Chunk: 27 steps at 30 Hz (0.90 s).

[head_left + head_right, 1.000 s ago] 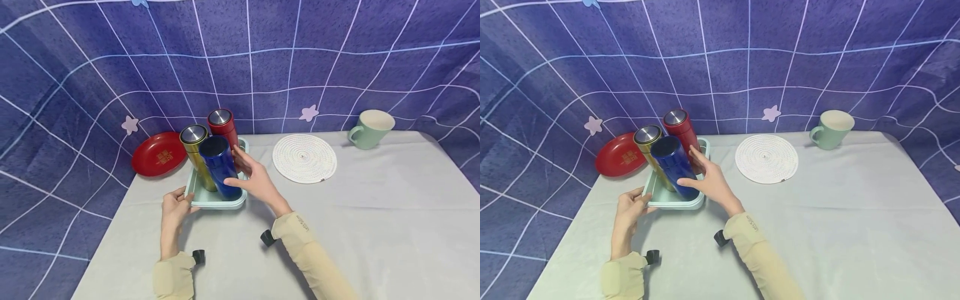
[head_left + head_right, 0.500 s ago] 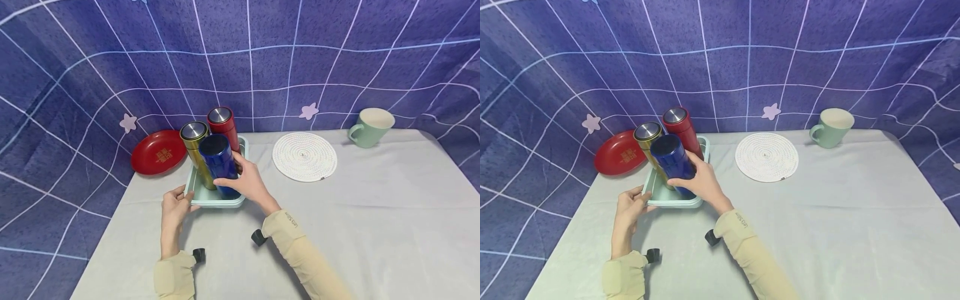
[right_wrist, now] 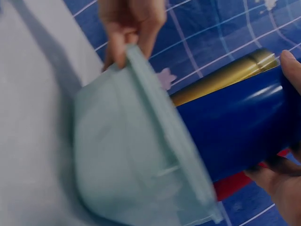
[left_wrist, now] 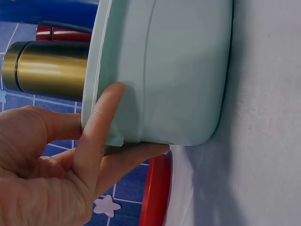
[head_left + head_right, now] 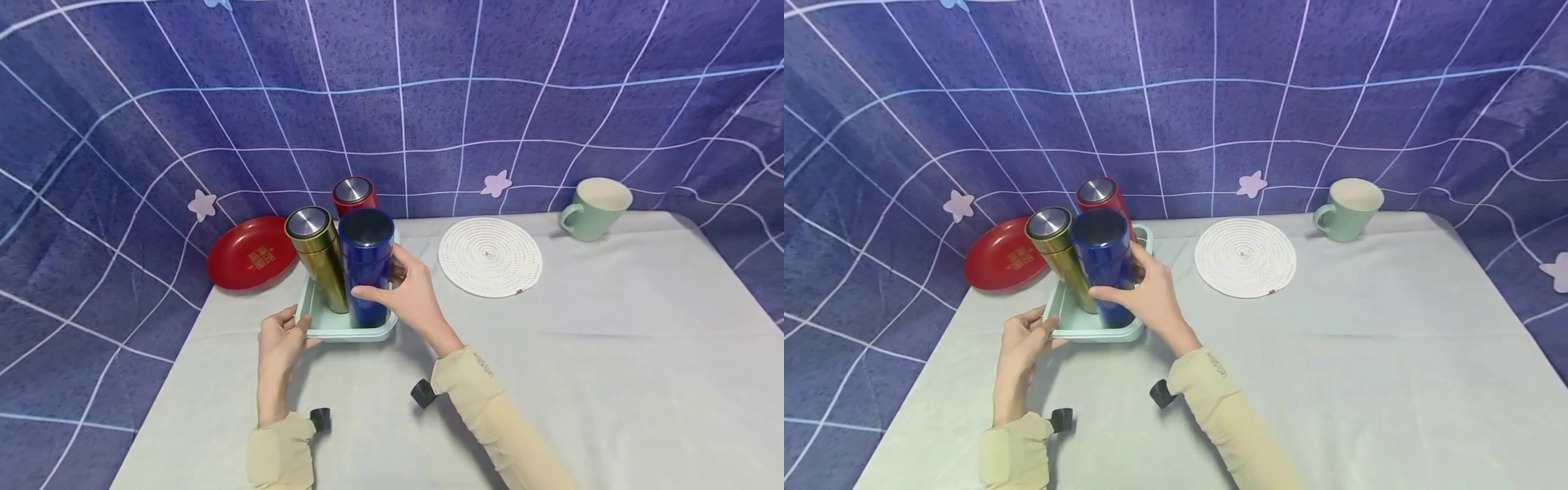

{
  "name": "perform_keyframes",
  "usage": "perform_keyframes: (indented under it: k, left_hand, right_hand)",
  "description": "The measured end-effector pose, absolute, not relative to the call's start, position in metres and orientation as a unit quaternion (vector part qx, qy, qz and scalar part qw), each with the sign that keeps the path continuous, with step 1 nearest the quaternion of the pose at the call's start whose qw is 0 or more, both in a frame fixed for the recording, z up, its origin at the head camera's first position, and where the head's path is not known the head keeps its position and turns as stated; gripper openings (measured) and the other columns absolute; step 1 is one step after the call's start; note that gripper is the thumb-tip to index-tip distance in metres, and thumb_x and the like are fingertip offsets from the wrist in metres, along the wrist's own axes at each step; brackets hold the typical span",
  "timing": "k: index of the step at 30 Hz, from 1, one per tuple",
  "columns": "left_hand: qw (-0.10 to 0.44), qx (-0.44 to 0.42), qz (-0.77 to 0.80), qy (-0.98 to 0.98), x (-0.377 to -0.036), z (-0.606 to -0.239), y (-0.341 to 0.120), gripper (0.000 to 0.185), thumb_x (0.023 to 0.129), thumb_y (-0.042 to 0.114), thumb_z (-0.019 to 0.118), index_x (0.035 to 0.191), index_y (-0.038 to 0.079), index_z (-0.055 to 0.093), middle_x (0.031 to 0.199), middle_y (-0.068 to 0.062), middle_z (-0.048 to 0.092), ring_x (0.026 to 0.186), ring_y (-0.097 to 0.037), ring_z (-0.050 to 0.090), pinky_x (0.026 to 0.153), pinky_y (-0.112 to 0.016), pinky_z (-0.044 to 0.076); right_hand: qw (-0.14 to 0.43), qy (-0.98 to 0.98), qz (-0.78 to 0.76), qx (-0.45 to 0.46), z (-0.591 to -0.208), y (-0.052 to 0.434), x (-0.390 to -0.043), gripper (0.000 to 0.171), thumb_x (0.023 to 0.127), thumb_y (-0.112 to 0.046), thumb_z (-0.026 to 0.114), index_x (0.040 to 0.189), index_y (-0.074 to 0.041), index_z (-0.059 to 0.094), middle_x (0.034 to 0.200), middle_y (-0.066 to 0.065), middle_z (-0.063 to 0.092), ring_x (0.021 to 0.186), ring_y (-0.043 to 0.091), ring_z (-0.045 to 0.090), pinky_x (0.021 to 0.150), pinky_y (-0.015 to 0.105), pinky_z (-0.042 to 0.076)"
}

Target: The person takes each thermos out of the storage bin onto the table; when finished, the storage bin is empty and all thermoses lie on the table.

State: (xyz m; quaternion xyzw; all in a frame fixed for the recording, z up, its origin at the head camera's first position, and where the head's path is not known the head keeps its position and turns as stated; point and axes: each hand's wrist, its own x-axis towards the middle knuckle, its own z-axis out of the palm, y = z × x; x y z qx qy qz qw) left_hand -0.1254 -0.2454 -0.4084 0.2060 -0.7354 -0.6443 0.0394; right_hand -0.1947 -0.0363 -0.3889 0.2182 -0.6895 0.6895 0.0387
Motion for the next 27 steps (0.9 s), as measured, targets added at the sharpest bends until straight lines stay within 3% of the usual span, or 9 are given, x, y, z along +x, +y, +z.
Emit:
perform_keyframes:
  k: [6, 9, 12, 15, 19, 24, 27]
  left_hand:
    - [0.032, 0.208, -0.641, -0.738, -0.125, -0.409, -0.246, 0.049, 0.098, 0.001, 0.049, 0.142, -0.017, 0.034, 0.130, -0.039, 0.050, 0.093, -0.025, 0.067, 0.063, -0.019, 0.061]
    - [0.031, 0.209, -0.639, -0.740, -0.125, -0.410, -0.246, 0.050, 0.099, 0.001, 0.049, 0.142, -0.017, 0.033, 0.130, -0.038, 0.049, 0.093, -0.024, 0.067, 0.062, -0.019, 0.060]
    - [0.031, 0.209, -0.640, -0.739, -0.125, -0.410, -0.245, 0.049, 0.099, 0.001, 0.048, 0.142, -0.017, 0.033, 0.130, -0.039, 0.049, 0.088, -0.020, 0.068, 0.062, -0.019, 0.060]
    - [0.032, 0.209, -0.641, -0.738, -0.126, -0.410, -0.246, 0.048, 0.099, 0.001, 0.048, 0.141, -0.017, 0.034, 0.128, -0.040, 0.050, 0.084, -0.017, 0.068, 0.061, -0.019, 0.060]
    - [0.030, 0.207, -0.637, -0.742, -0.126, -0.410, -0.247, 0.048, 0.099, 0.001, 0.047, 0.141, -0.018, 0.034, 0.129, -0.040, 0.050, 0.086, -0.018, 0.068, 0.062, -0.019, 0.061]
    - [0.024, 0.205, -0.634, -0.746, -0.126, -0.409, -0.247, 0.050, 0.099, 0.002, 0.047, 0.143, -0.017, 0.032, 0.131, -0.040, 0.048, 0.093, -0.023, 0.067, 0.064, -0.020, 0.061]
    - [0.021, 0.205, -0.634, -0.746, -0.126, -0.409, -0.247, 0.050, 0.099, 0.002, 0.047, 0.143, -0.017, 0.031, 0.132, -0.040, 0.048, 0.092, -0.022, 0.067, 0.064, -0.020, 0.061]
  right_hand:
    - [0.063, -0.656, 0.720, 0.218, -0.370, -0.022, -0.188, 0.061, 0.070, -0.007, 0.087, 0.125, -0.005, 0.061, 0.108, 0.014, 0.071, 0.090, 0.018, 0.068, 0.078, 0.028, 0.060]
    - [0.087, -0.647, 0.724, 0.221, -0.364, -0.013, -0.186, 0.065, 0.070, -0.028, 0.089, 0.123, -0.002, 0.061, 0.105, 0.016, 0.071, 0.088, 0.016, 0.068, 0.075, 0.026, 0.059]
    - [0.105, -0.640, 0.729, 0.219, -0.358, -0.002, -0.184, 0.080, 0.066, -0.049, 0.088, 0.122, 0.000, 0.060, 0.104, 0.019, 0.071, 0.088, 0.015, 0.068, 0.075, 0.026, 0.060]
    - [0.116, -0.631, 0.738, 0.209, -0.352, 0.011, -0.181, 0.089, 0.063, -0.056, 0.086, 0.123, 0.003, 0.058, 0.108, 0.022, 0.069, 0.090, 0.016, 0.068, 0.079, 0.028, 0.061]
    - [0.133, -0.630, 0.742, 0.186, -0.347, 0.031, -0.178, 0.082, 0.066, -0.043, 0.089, 0.125, 0.004, 0.057, 0.111, 0.020, 0.068, 0.092, 0.016, 0.068, 0.081, 0.028, 0.061]
    - [0.161, -0.654, 0.723, 0.157, -0.348, 0.061, -0.178, 0.059, 0.070, -0.007, 0.088, 0.122, 0.001, 0.060, 0.105, 0.004, 0.071, 0.089, 0.015, 0.068, 0.079, 0.026, 0.061]
    - [0.173, -0.672, 0.707, 0.135, -0.351, 0.079, -0.177, 0.055, 0.069, 0.003, 0.084, 0.120, -0.003, 0.062, 0.101, -0.004, 0.071, 0.087, 0.013, 0.068, 0.078, 0.024, 0.061]
